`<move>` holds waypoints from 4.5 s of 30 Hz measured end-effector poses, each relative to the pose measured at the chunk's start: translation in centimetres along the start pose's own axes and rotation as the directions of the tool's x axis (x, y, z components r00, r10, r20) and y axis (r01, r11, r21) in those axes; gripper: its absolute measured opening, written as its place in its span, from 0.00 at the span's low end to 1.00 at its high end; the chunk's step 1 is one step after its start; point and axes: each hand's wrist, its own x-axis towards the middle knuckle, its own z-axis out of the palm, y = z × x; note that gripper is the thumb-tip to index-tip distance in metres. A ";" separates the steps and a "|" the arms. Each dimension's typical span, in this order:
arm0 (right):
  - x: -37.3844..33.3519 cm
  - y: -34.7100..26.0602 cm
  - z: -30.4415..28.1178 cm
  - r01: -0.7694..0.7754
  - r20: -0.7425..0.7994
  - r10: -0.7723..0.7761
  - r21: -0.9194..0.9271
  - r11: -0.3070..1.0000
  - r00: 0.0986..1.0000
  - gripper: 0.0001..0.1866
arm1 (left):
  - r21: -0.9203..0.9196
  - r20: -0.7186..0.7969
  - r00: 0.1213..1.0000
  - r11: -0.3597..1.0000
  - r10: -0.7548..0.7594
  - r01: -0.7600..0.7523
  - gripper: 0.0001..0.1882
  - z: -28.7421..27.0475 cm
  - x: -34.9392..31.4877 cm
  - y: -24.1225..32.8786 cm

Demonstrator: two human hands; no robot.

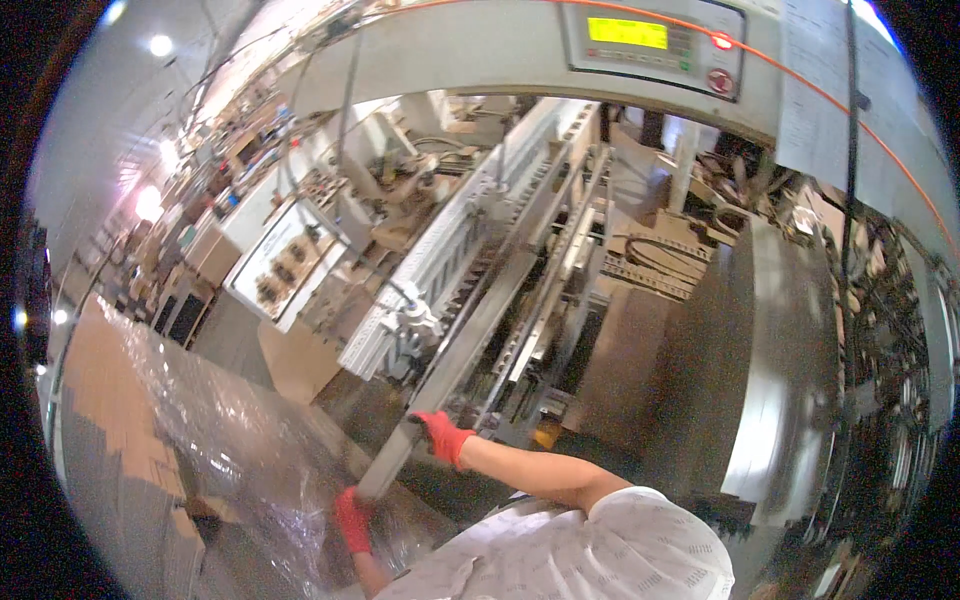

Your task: The person picks up thin wooden planks one at a time from a large shrink-wrapped pallet and places them onto the feed track of a woodworking machine.

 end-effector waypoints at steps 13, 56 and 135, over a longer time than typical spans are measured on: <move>-18.9 -15.1 -21.4 0.315 -0.765 -0.627 -0.637 0.704 -0.146 0.56 | -0.559 0.413 0.612 0.718 0.675 -0.415 0.46 7.0 -0.8 34.8; -12.7 -6.4 -5.7 0.718 0.769 -0.639 -0.447 -0.534 0.004 0.15 | -0.370 -0.804 -0.298 0.824 -0.516 -0.428 0.34 -31.8 0.9 13.1; 8.7 -24.2 -15.3 0.497 0.071 -0.857 -0.837 0.227 0.511 0.22 | -0.554 -0.496 0.603 0.762 -0.625 0.334 0.37 5.4 -0.6 1.9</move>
